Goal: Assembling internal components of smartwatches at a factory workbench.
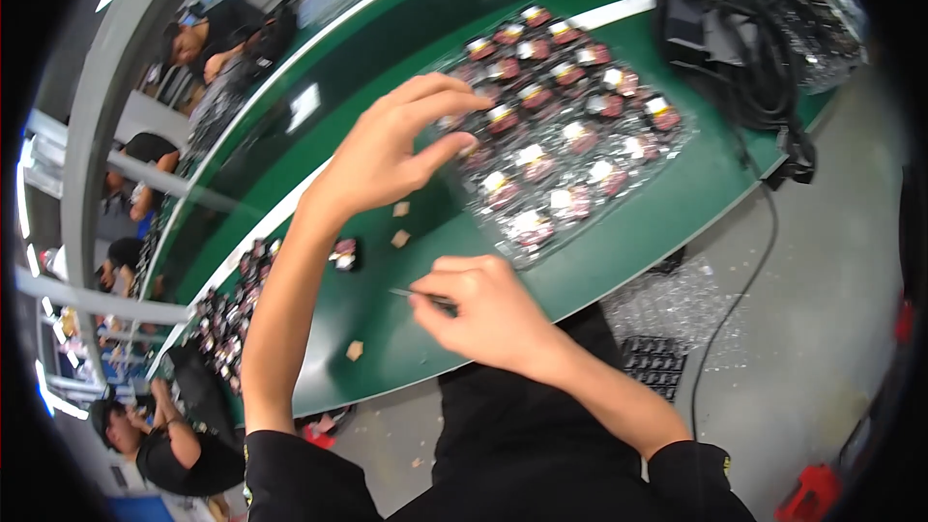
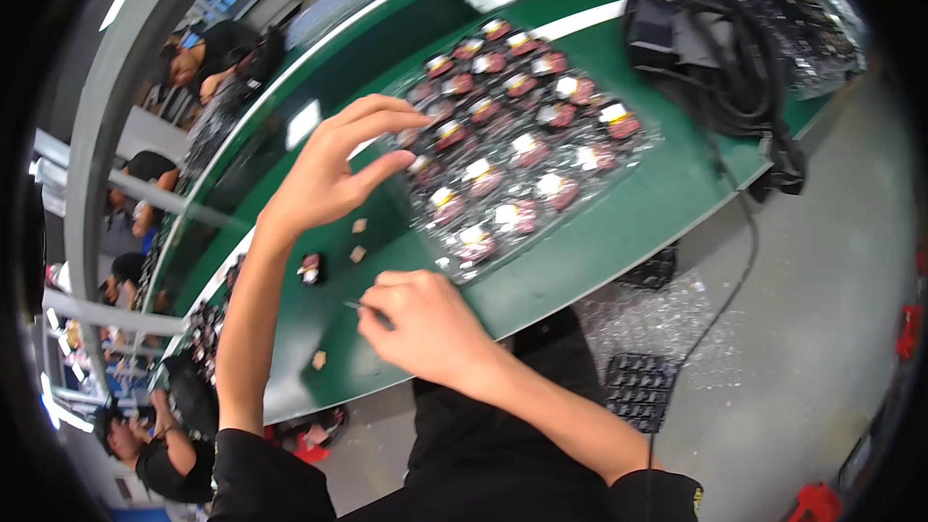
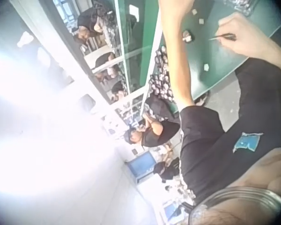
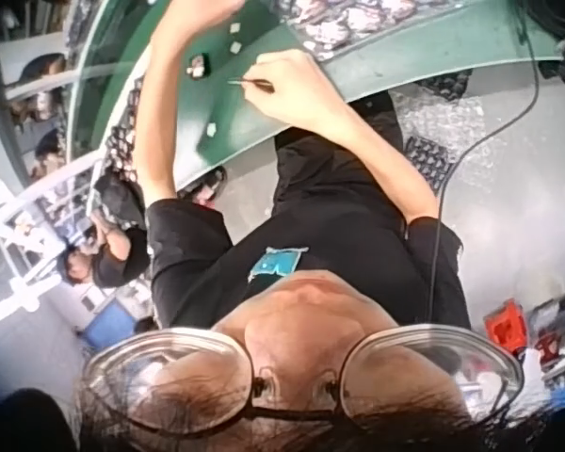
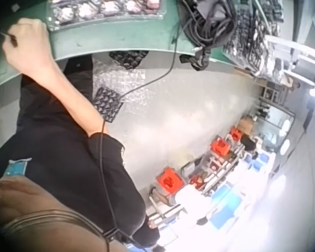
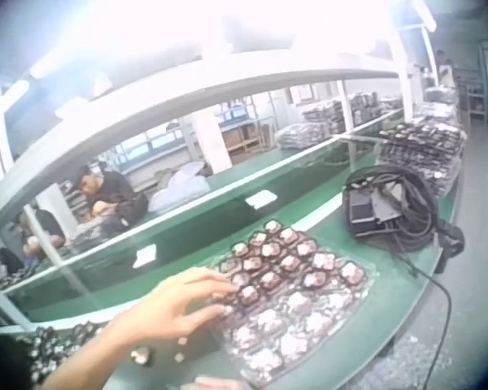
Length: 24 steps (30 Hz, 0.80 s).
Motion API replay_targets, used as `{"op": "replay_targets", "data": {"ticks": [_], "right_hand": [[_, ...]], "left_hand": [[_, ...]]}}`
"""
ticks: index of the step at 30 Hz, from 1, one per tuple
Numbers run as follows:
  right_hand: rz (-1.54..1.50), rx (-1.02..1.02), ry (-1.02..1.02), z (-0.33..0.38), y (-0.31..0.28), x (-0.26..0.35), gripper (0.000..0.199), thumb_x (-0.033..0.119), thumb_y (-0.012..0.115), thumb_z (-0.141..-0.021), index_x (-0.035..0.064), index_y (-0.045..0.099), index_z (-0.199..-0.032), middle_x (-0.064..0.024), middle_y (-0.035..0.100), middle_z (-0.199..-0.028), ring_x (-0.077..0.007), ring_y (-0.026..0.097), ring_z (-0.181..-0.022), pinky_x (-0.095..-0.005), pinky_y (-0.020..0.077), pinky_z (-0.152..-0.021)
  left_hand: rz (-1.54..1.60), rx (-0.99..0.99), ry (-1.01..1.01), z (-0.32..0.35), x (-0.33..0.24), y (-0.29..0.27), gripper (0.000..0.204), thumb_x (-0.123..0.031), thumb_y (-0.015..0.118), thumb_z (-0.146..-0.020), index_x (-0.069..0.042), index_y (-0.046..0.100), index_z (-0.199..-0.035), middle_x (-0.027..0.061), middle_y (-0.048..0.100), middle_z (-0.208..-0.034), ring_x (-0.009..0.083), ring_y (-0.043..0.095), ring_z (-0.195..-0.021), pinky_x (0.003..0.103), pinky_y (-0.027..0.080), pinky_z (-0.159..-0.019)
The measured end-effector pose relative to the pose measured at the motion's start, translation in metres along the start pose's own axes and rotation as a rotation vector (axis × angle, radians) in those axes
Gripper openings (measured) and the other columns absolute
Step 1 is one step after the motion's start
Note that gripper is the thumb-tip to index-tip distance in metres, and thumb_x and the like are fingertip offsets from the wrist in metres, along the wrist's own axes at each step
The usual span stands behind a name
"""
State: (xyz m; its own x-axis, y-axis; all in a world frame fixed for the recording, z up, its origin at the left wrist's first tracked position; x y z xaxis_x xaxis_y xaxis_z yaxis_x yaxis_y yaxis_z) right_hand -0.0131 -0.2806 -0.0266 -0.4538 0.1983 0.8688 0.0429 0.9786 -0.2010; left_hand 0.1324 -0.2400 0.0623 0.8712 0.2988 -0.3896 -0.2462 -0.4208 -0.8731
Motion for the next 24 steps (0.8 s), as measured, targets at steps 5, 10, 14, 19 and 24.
{"op": "replay_targets", "data": {"ticks": [5, 10, 14, 19, 24], "right_hand": [[-0.053, 0.065, 0.079, -0.004, 0.000, 0.006, 0.011, 0.007, 0.077, -0.091, -0.0037, 0.080, -0.092, -0.0165, 0.071, -0.081, -0.0386, 0.072, -0.073, -0.0470, 0.0577, -0.069], [-0.020, 0.059, 0.103, -0.005, 0.004, 0.007, 0.010, 0.005, 0.078, -0.090, -0.0034, 0.080, -0.094, -0.0151, 0.069, -0.078, -0.0350, 0.068, -0.064, -0.0431, 0.0527, -0.061], [0.020, 0.035, 0.088, -0.006, 0.007, 0.004, 0.011, 0.001, 0.083, -0.089, -0.0016, 0.084, -0.100, -0.0069, 0.067, -0.070, -0.0154, 0.059, -0.052, -0.0318, 0.0416, -0.049], [0.026, 0.075, 0.165, -0.009, 0.006, 0.006, 0.011, 0.003, 0.083, -0.089, -0.0004, 0.083, -0.100, -0.0072, 0.066, -0.070, -0.0172, 0.058, -0.052, -0.0329, 0.0416, -0.050], [0.068, 0.081, 0.155, -0.013, 0.011, 0.008, 0.014, 0.002, 0.084, -0.088, -0.0007, 0.084, -0.101, -0.0046, 0.066, -0.069, -0.0117, 0.053, -0.048, -0.0299, 0.0377, -0.047]], "left_hand": [[-0.136, 0.043, -0.358, 0.124, 0.040, -0.063, 0.038, -0.015, 0.085, -0.092, -0.003, 0.077, -0.128, 0.0111, 0.075, -0.121, 0.0284, 0.071, -0.108, 0.041, 0.053, -0.096], [-0.168, 0.042, -0.768, 0.207, 0.035, -0.062, 0.067, -0.034, 0.099, -0.077, -0.005, 0.075, -0.133, 0.0071, 0.074, -0.108, 0.0197, 0.068, -0.091, 0.037, 0.052, -0.084], [-0.257, -0.126, -0.725, 0.217, 0.024, -0.033, 0.070, -0.034, 0.100, -0.076, -0.003, 0.074, -0.133, 0.0085, 0.071, -0.101, 0.0230, 0.065, -0.084, 0.038, 0.056, -0.079], [-0.080, -0.238, -0.582, 0.228, 0.028, -0.024, 0.071, -0.015, 0.097, -0.077, -0.003, 0.069, -0.141, 0.0101, 0.071, -0.109, 0.0249, 0.064, -0.099, 0.038, 0.055, -0.093], [-0.097, -0.207, -0.503, 0.232, 0.029, -0.026, 0.062, -0.017, 0.096, -0.078, -0.003, 0.075, -0.134, 0.0105, 0.069, -0.119, 0.0247, 0.065, -0.104, 0.036, 0.054, -0.093]]}}
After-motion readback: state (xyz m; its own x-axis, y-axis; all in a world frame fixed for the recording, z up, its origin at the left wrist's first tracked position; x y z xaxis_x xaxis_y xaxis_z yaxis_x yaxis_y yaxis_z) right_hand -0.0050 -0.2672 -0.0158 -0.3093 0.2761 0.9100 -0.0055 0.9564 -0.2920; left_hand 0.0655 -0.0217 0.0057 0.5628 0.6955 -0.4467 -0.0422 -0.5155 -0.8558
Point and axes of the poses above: each hand's wrist, its own z-axis away from the middle knuckle, its own y-axis out of the palm, x = y × z, the point moved 7 cm from there along -z, towards the middle knuckle
